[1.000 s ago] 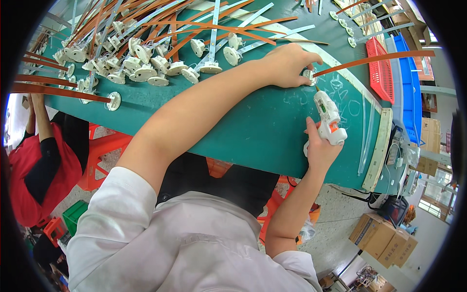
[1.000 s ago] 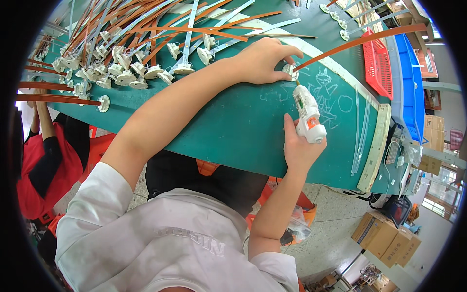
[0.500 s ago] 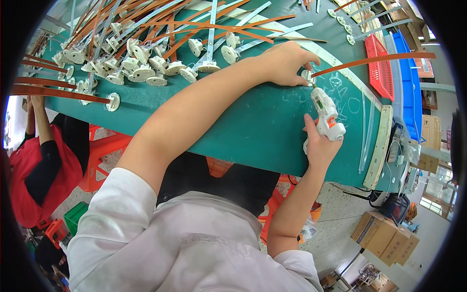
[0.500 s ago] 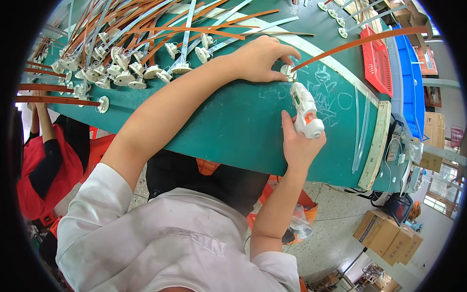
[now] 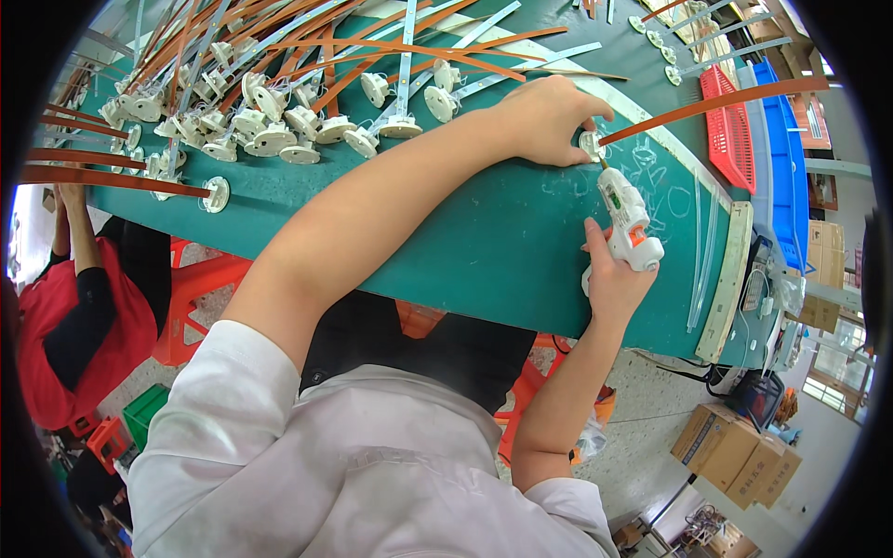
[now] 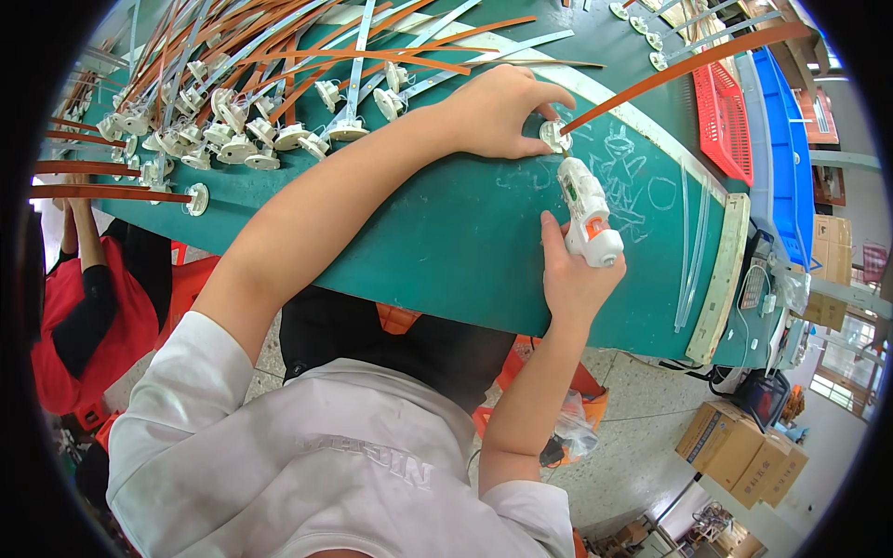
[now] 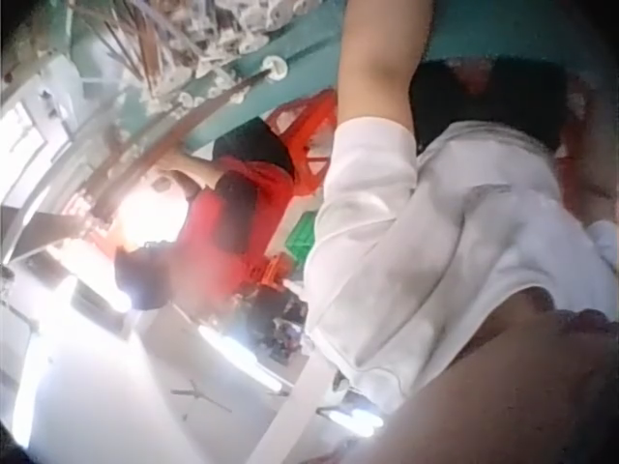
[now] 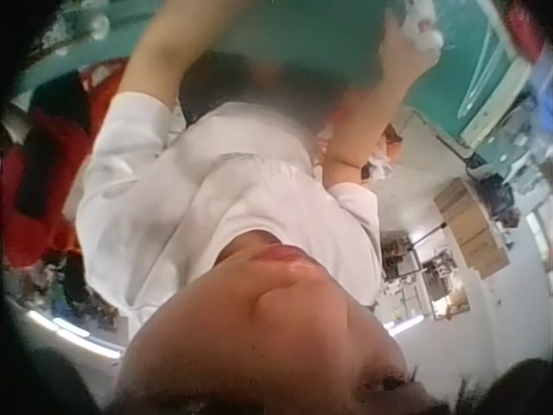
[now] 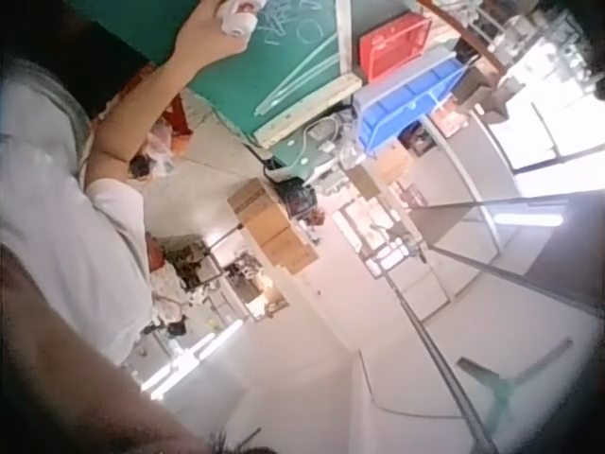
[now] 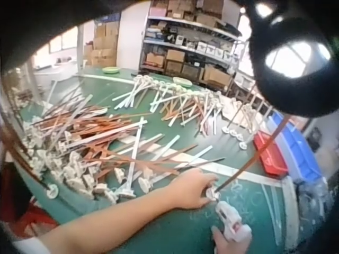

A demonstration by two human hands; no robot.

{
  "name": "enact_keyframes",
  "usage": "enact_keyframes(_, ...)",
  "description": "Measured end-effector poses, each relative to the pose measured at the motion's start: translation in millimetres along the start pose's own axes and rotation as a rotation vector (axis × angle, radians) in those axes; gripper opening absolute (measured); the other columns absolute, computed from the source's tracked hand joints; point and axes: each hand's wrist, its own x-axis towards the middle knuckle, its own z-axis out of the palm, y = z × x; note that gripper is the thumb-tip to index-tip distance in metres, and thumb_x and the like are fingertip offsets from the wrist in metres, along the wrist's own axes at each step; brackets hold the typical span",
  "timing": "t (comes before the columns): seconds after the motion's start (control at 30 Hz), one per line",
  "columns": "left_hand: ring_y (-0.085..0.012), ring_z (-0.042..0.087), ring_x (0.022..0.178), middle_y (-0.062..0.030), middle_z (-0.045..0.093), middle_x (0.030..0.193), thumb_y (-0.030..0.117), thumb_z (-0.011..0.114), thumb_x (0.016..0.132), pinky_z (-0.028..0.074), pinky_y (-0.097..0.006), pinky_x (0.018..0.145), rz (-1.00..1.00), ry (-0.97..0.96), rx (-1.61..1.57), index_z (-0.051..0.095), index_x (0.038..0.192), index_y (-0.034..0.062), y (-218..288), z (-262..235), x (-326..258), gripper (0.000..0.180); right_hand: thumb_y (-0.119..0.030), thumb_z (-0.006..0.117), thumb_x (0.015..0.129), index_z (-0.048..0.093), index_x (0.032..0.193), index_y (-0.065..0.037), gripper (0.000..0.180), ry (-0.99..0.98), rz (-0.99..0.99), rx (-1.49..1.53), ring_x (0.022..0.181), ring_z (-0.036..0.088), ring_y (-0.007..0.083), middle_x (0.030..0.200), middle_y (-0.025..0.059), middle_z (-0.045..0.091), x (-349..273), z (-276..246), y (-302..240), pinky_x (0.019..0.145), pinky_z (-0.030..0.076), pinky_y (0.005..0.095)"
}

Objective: Assembling small plastic and wooden components using a hot glue gun at a workstation.

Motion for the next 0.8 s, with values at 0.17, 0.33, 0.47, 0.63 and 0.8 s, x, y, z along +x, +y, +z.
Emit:
enact_keyframes(0.17,-0.0254,0.072,0.096,-0.0035,0.077,0.101,0.025,0.082,0.073,0.057,-0.040,0.085,0.022,-0.014,0.012,0.069,0.119,0.0125,0.3,0.3,0.4,0.049,-0.009,0.085,0.075,0.065,0.081,0.002,0.024,-0.002,-0.018,0.012,0.060,0.064,0.0129,0.070,0.0057,0.066,0.3,0.0,1.3,0.057,0.048,0.0270)
enact_keyframes(0.33,-0.0259,0.070,0.097,-0.0026,0.076,0.096,0.026,0.083,0.072,0.057,-0.041,0.083,-0.121,0.031,0.016,0.069,0.117,0.0145,11.2,6.9,-3.2,0.048,-0.008,0.084,0.076,0.065,0.081,0.002,0.022,-0.023,-0.012,0.072,0.060,0.063,0.0125,0.071,0.0053,0.065,0.2,-0.3,2.4,0.057,0.048,0.0271)
enact_keyframes(0.47,-0.0280,0.068,0.097,-0.0023,0.075,0.093,0.027,0.083,0.073,0.056,-0.043,0.082,-0.122,0.118,0.058,0.070,0.113,0.0146,16.6,15.2,-6.8,0.044,-0.007,0.083,0.078,0.065,0.084,0.003,0.021,-0.046,-0.030,0.071,0.061,0.063,0.0123,0.073,0.0061,0.066,0.3,-2.7,4.8,0.057,0.049,0.0270)
enact_keyframes(0.63,-0.0250,0.065,0.097,-0.0009,0.075,0.092,0.029,0.084,0.074,0.052,-0.042,0.086,-0.093,0.083,0.027,0.071,0.111,0.0153,18.6,16.1,-6.8,0.042,-0.006,0.081,0.081,0.066,0.090,0.005,0.021,-0.025,-0.085,0.119,0.063,0.065,0.0134,0.077,0.0072,0.067,-2.5,-3.3,7.3,0.059,0.050,0.0275)
enact_keyframes(0.8,-0.0234,0.065,0.092,0.0010,0.076,0.092,0.025,0.084,0.072,0.053,-0.037,0.083,-0.069,0.098,0.037,0.069,0.109,0.0131,18.6,14.7,-9.5,0.041,-0.006,0.079,0.083,0.066,0.095,0.006,0.021,-0.010,-0.109,0.140,0.067,0.067,0.0151,0.079,0.0081,0.068,-3.8,-2.1,10.3,0.063,0.052,0.0283)
